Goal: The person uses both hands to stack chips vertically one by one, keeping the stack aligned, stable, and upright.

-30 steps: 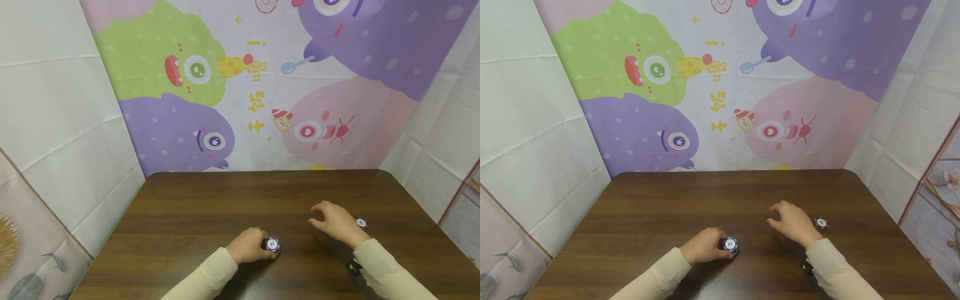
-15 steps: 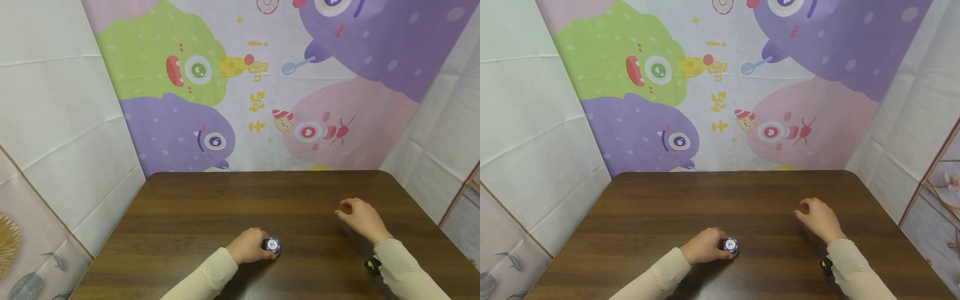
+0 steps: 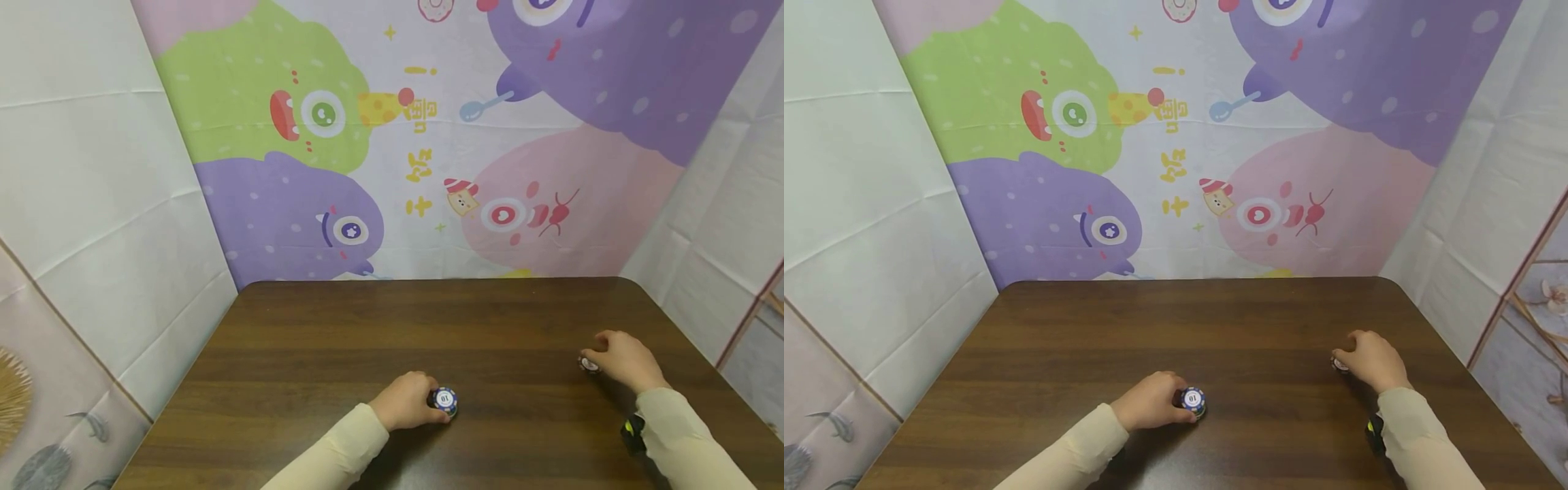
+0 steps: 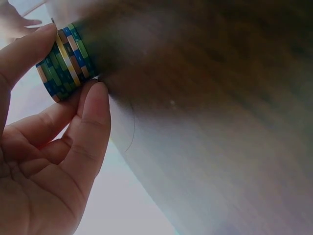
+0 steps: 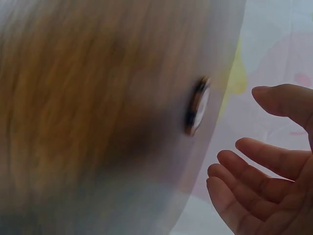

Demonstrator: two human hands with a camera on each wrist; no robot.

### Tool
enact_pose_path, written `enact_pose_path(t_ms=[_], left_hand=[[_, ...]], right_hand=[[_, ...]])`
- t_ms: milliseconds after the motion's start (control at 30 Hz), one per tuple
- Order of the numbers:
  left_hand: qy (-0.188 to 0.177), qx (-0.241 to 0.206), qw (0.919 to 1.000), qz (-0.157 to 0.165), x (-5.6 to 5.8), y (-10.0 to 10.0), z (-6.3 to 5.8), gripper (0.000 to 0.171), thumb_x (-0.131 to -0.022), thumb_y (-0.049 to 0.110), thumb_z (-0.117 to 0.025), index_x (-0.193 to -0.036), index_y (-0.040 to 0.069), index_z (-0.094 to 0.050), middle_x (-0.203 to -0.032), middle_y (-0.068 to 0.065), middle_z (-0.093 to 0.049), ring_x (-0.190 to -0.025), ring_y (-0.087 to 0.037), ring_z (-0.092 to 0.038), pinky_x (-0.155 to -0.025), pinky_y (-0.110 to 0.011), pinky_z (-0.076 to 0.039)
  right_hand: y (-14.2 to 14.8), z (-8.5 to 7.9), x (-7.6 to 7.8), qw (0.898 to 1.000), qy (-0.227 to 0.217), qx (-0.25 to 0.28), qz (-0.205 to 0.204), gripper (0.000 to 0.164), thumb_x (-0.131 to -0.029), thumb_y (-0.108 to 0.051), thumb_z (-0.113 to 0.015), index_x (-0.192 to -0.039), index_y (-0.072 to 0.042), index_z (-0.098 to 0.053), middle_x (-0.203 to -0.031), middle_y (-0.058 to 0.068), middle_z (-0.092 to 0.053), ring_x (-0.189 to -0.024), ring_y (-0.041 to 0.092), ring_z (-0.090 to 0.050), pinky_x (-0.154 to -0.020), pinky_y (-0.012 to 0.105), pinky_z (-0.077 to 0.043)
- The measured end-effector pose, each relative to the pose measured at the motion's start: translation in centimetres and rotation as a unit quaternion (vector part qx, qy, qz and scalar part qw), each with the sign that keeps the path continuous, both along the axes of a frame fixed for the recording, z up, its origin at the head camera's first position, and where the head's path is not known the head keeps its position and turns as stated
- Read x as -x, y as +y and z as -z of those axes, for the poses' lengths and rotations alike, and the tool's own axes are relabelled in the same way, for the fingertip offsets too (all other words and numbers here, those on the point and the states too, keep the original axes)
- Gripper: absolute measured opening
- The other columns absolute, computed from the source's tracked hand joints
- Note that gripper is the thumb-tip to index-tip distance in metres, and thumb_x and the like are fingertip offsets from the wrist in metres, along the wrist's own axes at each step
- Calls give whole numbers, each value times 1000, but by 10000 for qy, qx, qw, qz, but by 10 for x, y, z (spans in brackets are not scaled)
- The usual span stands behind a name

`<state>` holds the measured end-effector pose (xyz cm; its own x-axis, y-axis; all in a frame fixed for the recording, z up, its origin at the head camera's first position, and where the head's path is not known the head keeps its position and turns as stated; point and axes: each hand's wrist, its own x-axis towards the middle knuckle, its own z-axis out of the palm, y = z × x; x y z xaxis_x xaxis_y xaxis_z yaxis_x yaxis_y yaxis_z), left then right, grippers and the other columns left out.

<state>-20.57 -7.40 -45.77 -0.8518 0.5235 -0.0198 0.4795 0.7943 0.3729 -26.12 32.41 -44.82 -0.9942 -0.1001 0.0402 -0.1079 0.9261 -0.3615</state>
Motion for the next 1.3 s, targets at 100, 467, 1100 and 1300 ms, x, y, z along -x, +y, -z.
enact_pose_path(t_ms=[100,467,1100,1300], left_hand=[[-8,-2,10000,11,0,0,0,38,-76,38,-82,-99,10,-72,-90,5,-70,-79,-3,-57,-74,-21,-48],[1,-6,10000,-2,2,0,1,39,-76,38,-82,-100,9,-72,-90,4,-70,-79,-3,-57,-74,-21,-48],[0,0,10000,24,1,0,1,41,-76,38,-82,-104,9,-72,-93,3,-71,-80,-4,-58,-75,-21,-49],[4,-4,10000,37,1,0,0,41,-76,37,-82,-103,9,-73,-92,4,-71,-80,-4,-58,-74,-21,-49]], right_hand=[[6,-1,2,9998,-180,-49,97,62,-89,-35,-66,-122,17,-55,-119,36,-59,-103,54,-57,-79,58,-48],[9,4,11,9979,-634,-137,-9,48,-85,-34,-69,-100,12,-66,-95,27,-69,-81,39,-64,-70,51,-50],[5,5,11,9976,-661,-116,-152,34,-87,-29,-68,-92,5,-70,-89,19,-70,-77,28,-63,-69,50,-50],[4,5,10,9978,-632,-117,-184,39,-86,-30,-69,-96,7,-69,-94,24,-70,-81,33,-64,-71,52,-50]])
